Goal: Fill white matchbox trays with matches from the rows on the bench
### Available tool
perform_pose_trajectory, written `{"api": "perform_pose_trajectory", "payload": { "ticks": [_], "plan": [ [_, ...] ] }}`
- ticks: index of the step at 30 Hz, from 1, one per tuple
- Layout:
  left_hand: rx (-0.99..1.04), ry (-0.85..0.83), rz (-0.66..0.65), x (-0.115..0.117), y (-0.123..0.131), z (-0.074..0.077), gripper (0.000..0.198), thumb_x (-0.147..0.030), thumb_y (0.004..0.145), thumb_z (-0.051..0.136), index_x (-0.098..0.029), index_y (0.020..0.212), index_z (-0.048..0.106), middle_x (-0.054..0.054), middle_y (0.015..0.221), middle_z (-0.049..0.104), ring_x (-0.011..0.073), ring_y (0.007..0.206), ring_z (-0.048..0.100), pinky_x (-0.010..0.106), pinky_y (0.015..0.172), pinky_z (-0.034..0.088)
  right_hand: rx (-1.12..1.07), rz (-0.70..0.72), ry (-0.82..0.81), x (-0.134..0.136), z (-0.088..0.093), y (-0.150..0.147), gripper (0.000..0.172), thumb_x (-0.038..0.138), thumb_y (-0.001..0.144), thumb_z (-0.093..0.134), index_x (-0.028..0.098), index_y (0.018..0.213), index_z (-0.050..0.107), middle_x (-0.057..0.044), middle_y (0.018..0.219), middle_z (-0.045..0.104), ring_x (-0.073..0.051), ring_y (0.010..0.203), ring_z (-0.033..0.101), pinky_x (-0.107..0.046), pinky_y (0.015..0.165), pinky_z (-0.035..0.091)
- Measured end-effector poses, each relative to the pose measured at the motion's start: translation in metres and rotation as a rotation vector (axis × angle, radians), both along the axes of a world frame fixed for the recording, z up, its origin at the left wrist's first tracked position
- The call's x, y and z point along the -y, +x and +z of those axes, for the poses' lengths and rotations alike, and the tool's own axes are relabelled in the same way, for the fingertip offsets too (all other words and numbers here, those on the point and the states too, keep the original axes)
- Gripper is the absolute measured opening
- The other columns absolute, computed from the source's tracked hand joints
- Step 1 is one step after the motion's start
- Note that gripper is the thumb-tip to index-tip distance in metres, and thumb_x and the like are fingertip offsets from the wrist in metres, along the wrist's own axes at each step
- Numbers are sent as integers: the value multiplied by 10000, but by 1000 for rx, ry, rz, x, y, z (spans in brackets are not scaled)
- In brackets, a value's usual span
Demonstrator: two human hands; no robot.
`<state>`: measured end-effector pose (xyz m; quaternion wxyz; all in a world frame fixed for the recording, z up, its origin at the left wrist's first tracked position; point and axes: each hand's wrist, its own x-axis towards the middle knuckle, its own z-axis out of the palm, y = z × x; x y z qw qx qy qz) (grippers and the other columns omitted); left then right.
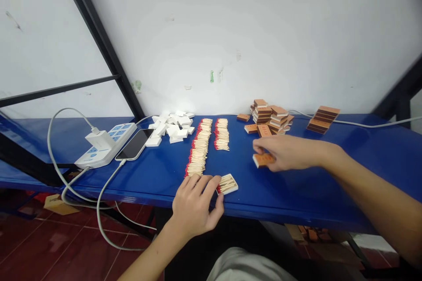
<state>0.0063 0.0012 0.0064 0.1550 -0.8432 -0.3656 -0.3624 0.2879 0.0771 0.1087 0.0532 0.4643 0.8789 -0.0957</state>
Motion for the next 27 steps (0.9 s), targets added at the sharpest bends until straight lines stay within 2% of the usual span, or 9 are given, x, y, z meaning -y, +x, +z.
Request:
{"api": "perform_pose_trajectory", "payload": {
  "ticks": [4, 9, 12, 17, 27],
  "plan": [
    [-4, -4, 29, 0, 0, -1, 283, -240, 863, 561, -173, 1135, 597, 72, 982, 708, 242, 856, 611, 381, 722, 452, -186, 220, -169, 11, 1, -13, 248, 205, 704, 655, 225, 911, 519, -5, 825, 582, -163, 689, 523, -258, 586, 353],
    [0, -13, 11, 2, -2, -1, 303, -243, 853, 567, -170, 1146, 593, 77, 987, 701, 248, 850, 604, 385, 711, 451, -294, 295, -43, 17, -12, -29, 228, 178, 718, 649, 208, 910, 531, -2, 846, 587, -155, 733, 508, -267, 651, 357],
    [9, -20, 3, 2, -2, 0, 307, -241, 847, 579, -168, 1145, 591, 77, 965, 696, 245, 835, 598, 377, 707, 461, -350, 344, -54, 17, -19, -37, 215, 190, 734, 655, 210, 892, 510, 15, 841, 584, -134, 706, 481, -257, 650, 352],
    [9, -25, -16, 2, -2, 2, 302, -233, 852, 558, -173, 1146, 589, 81, 943, 685, 231, 813, 596, 358, 696, 479, -418, 331, -38, 17, -26, -43, 206, 256, 785, 663, 208, 920, 515, 11, 847, 583, -135, 705, 476, -255, 633, 334],
    [-19, -83, -36, 2, -5, 1, 299, -217, 884, 533, -169, 1175, 581, 107, 1036, 671, 251, 858, 605, 395, 754, 484, -440, 320, -14, 11, -31, -41, 172, 206, 802, 638, 202, 906, 501, -4, 866, 581, -148, 746, 488, -266, 671, 352]
  ]
}}
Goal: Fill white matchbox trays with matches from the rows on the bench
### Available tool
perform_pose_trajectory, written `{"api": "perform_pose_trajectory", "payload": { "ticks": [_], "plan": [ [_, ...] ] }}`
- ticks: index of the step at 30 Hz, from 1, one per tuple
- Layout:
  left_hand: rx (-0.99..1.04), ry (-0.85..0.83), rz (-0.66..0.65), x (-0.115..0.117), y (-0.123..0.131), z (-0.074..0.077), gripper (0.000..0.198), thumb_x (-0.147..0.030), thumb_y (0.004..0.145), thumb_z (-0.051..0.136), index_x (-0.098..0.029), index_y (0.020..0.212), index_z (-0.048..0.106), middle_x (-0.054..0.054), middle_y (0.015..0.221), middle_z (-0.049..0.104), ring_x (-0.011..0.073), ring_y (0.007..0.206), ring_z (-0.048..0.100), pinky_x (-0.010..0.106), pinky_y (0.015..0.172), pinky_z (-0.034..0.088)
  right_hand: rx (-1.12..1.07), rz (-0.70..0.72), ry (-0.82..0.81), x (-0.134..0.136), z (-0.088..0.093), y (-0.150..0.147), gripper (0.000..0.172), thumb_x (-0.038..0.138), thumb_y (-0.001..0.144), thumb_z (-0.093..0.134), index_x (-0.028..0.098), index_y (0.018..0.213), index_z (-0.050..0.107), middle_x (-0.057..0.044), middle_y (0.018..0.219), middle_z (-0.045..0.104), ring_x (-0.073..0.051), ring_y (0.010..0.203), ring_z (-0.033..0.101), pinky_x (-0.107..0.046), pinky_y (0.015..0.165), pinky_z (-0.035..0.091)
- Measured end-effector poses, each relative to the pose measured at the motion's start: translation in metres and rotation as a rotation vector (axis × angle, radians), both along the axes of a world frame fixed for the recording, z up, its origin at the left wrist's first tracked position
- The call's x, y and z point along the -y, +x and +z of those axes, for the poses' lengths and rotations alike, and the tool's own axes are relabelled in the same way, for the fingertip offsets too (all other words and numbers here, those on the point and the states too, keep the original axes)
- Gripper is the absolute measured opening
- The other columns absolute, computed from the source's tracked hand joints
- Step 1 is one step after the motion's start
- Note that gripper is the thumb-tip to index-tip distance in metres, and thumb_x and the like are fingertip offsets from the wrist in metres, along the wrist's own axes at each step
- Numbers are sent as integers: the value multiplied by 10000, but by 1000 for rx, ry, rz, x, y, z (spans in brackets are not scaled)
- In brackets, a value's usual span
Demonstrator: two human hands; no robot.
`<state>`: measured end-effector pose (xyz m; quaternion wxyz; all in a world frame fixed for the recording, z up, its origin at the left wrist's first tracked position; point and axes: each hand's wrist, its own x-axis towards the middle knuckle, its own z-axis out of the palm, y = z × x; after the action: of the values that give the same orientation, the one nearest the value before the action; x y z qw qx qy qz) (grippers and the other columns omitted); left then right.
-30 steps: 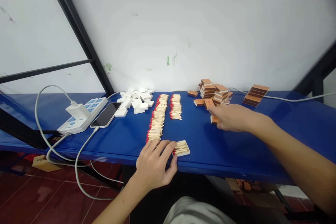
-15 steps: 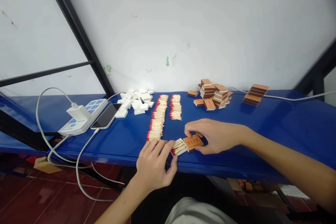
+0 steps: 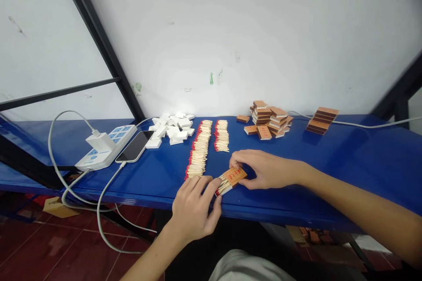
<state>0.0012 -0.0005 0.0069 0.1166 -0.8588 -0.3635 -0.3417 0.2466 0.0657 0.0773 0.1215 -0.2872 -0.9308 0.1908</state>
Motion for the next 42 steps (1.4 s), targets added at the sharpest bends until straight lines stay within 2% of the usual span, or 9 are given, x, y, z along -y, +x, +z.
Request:
{"api": "perform_pose_trajectory", "payload": {
  "ticks": [5, 8, 11, 14, 24, 29, 34, 38, 42],
  "plan": [
    [15, -49, -20, 1, -1, 5, 265, -238, 914, 538, -185, 1170, 585, 96, 1048, 680, 247, 874, 614, 387, 760, 484, 0, 9, -27, 0, 1, 1, 169, 255, 833, 648, 201, 946, 535, -25, 942, 612, -182, 861, 525, -304, 771, 384],
    [30, -144, -70, 1, -3, 10, 243, -326, 951, 575, -209, 1164, 587, 69, 1039, 693, 226, 881, 626, 362, 770, 496, -19, 37, -83, 3, 1, -2, 191, 292, 840, 668, 200, 959, 550, -33, 974, 625, -190, 897, 540, -316, 806, 393],
    [43, -223, -128, 1, -6, 13, 337, -477, 931, 616, -225, 1154, 595, 47, 1024, 708, 206, 888, 639, 343, 801, 505, -52, 103, -149, 9, 0, -8, 212, 297, 831, 700, 199, 965, 568, -18, 969, 637, -174, 877, 555, -313, 825, 396],
    [67, -253, -139, 0, -6, 13, 442, -580, 859, 644, -231, 1129, 617, 25, 935, 709, 188, 829, 636, 317, 759, 503, -90, 155, -188, 15, -1, -13, 207, 284, 824, 719, 200, 946, 574, 7, 930, 638, -150, 830, 557, -299, 822, 398],
    [60, -113, -136, -2, -4, 4, 393, -555, 857, 652, -203, 1032, 650, 26, 847, 667, 169, 743, 598, 290, 689, 455, -113, 165, -184, 20, -4, -20, 234, 189, 802, 722, 196, 996, 591, -18, 986, 646, -163, 894, 567, -302, 836, 427],
    [72, -45, -274, -2, -8, 3, 430, -613, 810, 665, -186, 845, 632, 4, 732, 633, 143, 637, 533, 284, 591, 369, -157, 222, -182, 30, -7, -22, 216, 212, 828, 713, 195, 1025, 628, -30, 1004, 653, -159, 923, 578, -283, 833, 448],
    [138, 5, -301, -3, -8, 2, 466, -645, 820, 634, -190, 917, 634, -7, 696, 628, 129, 604, 510, 287, 568, 341, -136, 191, -190, 38, 0, -23, 223, 251, 822, 733, 204, 1017, 635, -18, 984, 652, -150, 902, 582, -273, 823, 459],
    [123, 58, -314, -3, -7, 1, 516, -704, 792, 638, -195, 877, 618, -11, 654, 599, 129, 559, 470, 295, 525, 303, -104, 164, -181, 52, 3, -24, 203, 217, 818, 733, 217, 987, 619, -3, 1010, 650, -136, 926, 596, -247, 830, 473],
    [57, 162, -282, -2, -8, -1, 534, -687, 919, 470, -188, 1021, 629, 30, 734, 632, 158, 610, 528, 304, 551, 363, -54, 71, -44, 59, -9, -10, 148, 222, 879, 657, 238, 1022, 621, -25, 1106, 660, -166, 998, 615, -278, 860, 502]
  ]
}}
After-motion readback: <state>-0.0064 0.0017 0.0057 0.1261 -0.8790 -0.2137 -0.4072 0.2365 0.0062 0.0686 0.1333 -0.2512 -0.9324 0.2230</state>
